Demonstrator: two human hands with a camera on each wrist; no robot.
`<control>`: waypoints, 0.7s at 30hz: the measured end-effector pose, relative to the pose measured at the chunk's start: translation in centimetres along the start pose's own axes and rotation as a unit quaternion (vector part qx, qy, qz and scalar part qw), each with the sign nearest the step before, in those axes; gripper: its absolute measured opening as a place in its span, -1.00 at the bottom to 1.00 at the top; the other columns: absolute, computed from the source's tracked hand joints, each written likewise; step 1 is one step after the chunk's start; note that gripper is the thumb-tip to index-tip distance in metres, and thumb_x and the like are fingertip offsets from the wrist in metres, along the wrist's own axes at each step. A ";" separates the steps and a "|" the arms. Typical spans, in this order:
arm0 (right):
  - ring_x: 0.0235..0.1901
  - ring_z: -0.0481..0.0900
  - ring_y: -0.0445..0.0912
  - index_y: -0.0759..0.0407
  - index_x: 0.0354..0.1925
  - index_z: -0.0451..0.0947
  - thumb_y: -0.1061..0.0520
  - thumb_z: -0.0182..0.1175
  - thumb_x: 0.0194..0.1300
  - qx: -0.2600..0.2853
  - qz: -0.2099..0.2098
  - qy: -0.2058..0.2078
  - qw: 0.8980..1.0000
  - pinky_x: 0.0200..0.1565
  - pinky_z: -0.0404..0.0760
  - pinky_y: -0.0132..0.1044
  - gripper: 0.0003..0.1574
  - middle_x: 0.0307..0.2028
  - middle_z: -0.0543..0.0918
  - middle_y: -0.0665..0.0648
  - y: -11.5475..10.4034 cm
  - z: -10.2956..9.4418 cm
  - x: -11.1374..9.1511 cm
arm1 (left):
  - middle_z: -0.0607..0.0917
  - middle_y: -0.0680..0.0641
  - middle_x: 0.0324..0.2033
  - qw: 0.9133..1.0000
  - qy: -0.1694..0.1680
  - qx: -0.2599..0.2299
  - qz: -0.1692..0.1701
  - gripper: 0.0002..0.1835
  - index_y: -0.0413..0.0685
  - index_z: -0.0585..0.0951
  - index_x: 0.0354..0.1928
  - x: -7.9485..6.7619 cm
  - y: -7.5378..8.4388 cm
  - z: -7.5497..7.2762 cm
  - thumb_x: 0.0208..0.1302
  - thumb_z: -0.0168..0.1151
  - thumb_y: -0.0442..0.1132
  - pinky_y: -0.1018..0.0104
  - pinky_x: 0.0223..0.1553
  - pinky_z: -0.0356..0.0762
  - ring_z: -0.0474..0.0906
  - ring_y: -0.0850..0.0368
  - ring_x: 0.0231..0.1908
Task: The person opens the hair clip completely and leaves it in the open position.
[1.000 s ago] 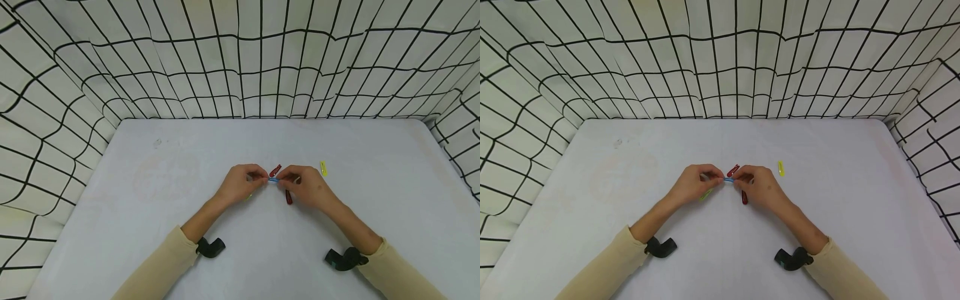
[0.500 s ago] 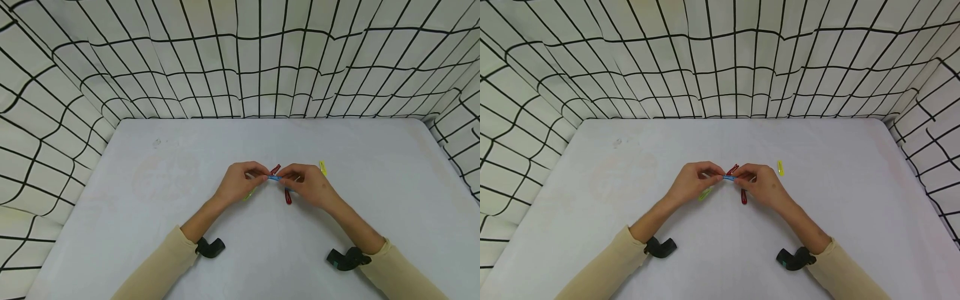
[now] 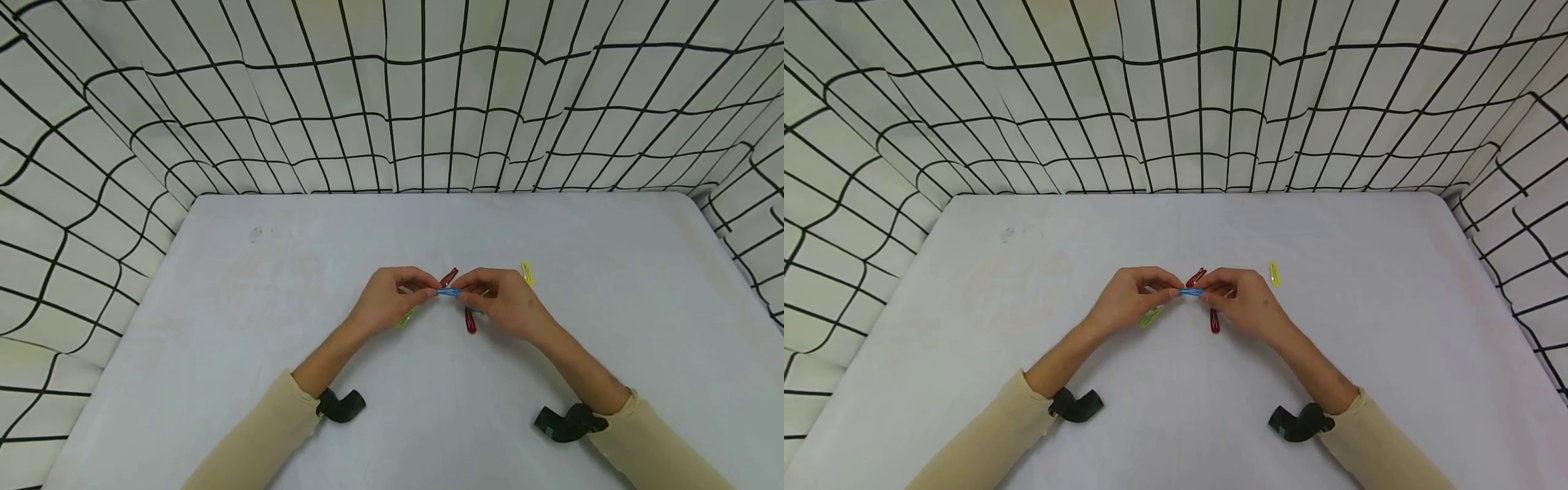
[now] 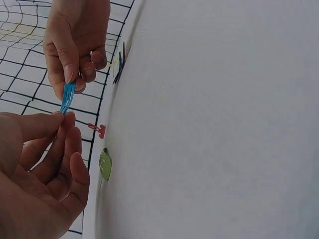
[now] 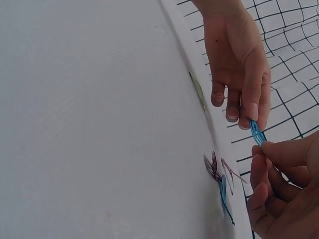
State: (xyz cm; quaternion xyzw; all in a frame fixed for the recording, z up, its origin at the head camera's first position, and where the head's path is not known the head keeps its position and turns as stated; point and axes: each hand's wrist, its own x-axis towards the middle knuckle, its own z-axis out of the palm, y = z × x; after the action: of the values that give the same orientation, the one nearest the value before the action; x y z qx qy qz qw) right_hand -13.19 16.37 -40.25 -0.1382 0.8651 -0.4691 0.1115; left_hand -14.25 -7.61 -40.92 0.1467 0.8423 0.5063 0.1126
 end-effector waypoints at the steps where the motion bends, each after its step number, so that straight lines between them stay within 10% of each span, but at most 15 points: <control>1: -0.26 0.67 -0.07 0.06 -0.03 0.76 0.19 0.35 0.40 0.003 0.004 -0.001 1.000 -0.28 0.61 -0.34 -0.81 -0.14 0.81 0.13 0.0 0.0 0.0 | 0.84 0.02 -0.14 1.000 0.000 -0.002 -0.001 -0.88 0.09 0.82 -0.12 0.0 0.0 0.0 0.36 0.41 -0.21 0.33 -0.20 0.62 0.72 0.19 -0.26; 21: -0.24 0.70 0.02 0.08 -0.03 0.76 0.17 0.33 0.41 0.077 0.041 0.000 0.996 -0.30 0.53 -0.31 -0.80 -0.12 0.80 0.21 -0.1 -0.3 0.0 | 0.86 0.03 -0.15 0.999 -0.009 -0.043 0.023 -0.87 0.09 0.84 -0.10 -0.1 -0.1 -0.2 0.37 0.41 -0.19 0.38 -0.27 0.56 0.66 0.19 -0.23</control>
State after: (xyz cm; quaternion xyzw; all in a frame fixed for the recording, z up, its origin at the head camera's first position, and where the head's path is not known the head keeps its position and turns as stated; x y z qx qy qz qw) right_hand -13.25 16.57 -39.99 -0.0930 0.8312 -0.5298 0.1408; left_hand -14.22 -7.89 -40.90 0.1651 0.8151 0.5434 0.1145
